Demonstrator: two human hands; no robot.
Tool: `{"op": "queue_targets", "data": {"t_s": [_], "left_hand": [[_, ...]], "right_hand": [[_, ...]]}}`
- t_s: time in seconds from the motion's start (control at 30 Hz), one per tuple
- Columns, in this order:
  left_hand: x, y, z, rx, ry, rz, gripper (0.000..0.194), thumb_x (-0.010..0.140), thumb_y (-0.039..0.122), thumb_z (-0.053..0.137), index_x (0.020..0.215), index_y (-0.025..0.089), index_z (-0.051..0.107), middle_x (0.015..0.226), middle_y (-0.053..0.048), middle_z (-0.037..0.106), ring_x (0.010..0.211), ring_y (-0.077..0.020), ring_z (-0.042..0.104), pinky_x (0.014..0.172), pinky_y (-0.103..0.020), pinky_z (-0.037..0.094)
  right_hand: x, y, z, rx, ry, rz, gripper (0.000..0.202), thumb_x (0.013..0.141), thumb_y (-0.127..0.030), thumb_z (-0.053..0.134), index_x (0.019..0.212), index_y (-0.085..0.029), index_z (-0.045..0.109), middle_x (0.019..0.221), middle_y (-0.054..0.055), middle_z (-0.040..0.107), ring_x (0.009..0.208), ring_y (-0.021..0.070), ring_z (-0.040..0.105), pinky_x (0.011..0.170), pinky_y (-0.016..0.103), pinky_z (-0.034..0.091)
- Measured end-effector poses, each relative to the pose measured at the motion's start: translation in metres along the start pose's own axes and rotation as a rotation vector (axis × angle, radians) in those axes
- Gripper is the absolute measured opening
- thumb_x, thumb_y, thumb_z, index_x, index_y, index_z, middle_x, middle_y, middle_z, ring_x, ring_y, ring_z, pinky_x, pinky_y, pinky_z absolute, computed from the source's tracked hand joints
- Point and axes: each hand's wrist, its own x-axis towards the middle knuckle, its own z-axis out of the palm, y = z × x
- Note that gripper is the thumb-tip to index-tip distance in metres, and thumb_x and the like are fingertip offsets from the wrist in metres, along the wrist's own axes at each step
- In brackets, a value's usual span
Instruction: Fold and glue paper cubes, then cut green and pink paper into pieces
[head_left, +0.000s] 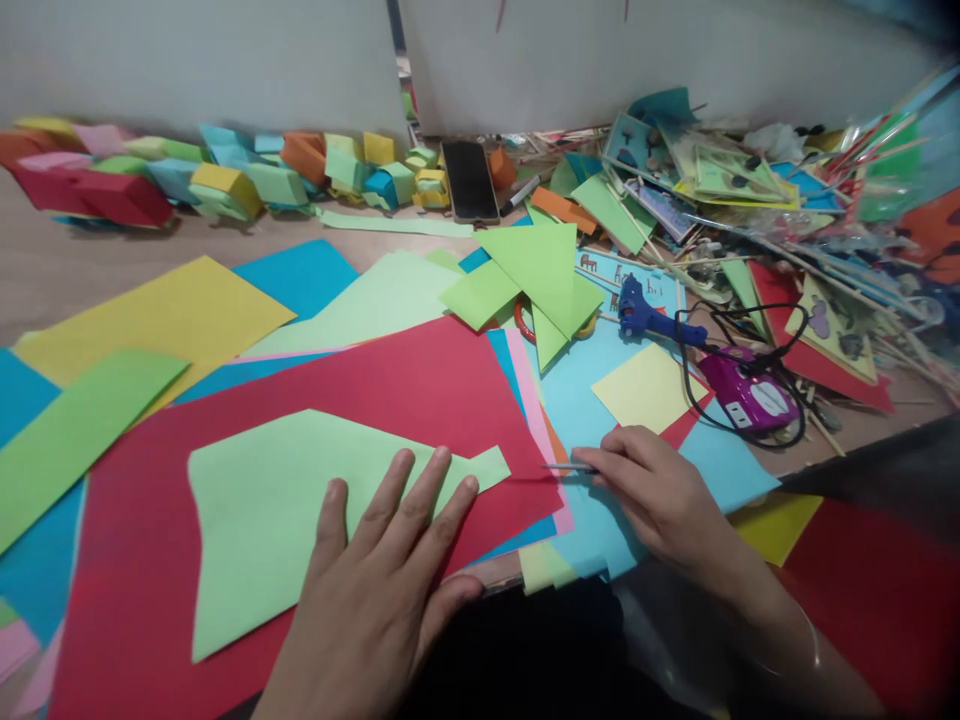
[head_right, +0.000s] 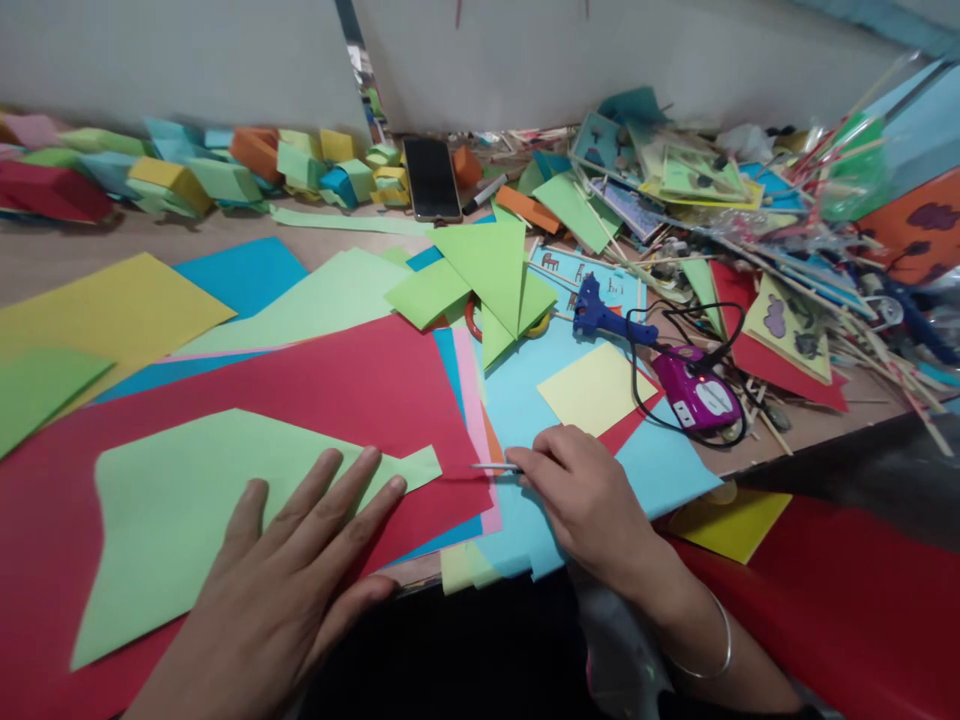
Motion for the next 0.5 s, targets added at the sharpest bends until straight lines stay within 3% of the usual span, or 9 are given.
{"op": "queue_targets", "data": {"t_s": [0.13,0.3,0.5], "left_hand": [[-0.0006,0.0016,0.0009,-0.010,-0.006,-0.008,0.048,0.100,0.043,0.039,0.142,0.026,0.053,0.154,-0.011,0.046,0.138,-0.0384,0.042,0.118,-0.063,0.012],[-0.0004,0.0035,0.0018,-0.045,0.001,-0.039,0.047,0.100,0.043,0.038,0.143,0.029,0.051,0.156,-0.009,0.044,0.141,-0.0363,0.039,0.119,-0.061,0.012],[0.0003,0.0044,0.0011,-0.079,0.011,-0.062,0.046,0.100,0.043,0.039,0.141,0.029,0.053,0.154,-0.009,0.046,0.141,-0.0357,0.040,0.119,-0.060,0.011]], "right_hand": [[0.0007,0.0009,0.0046,-0.080,0.000,-0.048,0.040,0.099,-0.010,0.039,0.129,-0.021,0.062,0.080,0.004,0.055,0.072,0.0147,0.048,0.062,0.025,0.040],[0.0036,0.0010,0.0052,-0.109,-0.042,-0.072,0.033,0.098,-0.011,0.045,0.122,-0.021,0.067,0.086,0.005,0.056,0.076,0.0145,0.049,0.062,0.024,0.037],[0.0080,0.0032,0.0061,-0.171,0.002,-0.140,0.028,0.101,-0.015,0.044,0.117,-0.019,0.067,0.085,0.005,0.062,0.076,0.0155,0.049,0.066,0.029,0.036]]}}
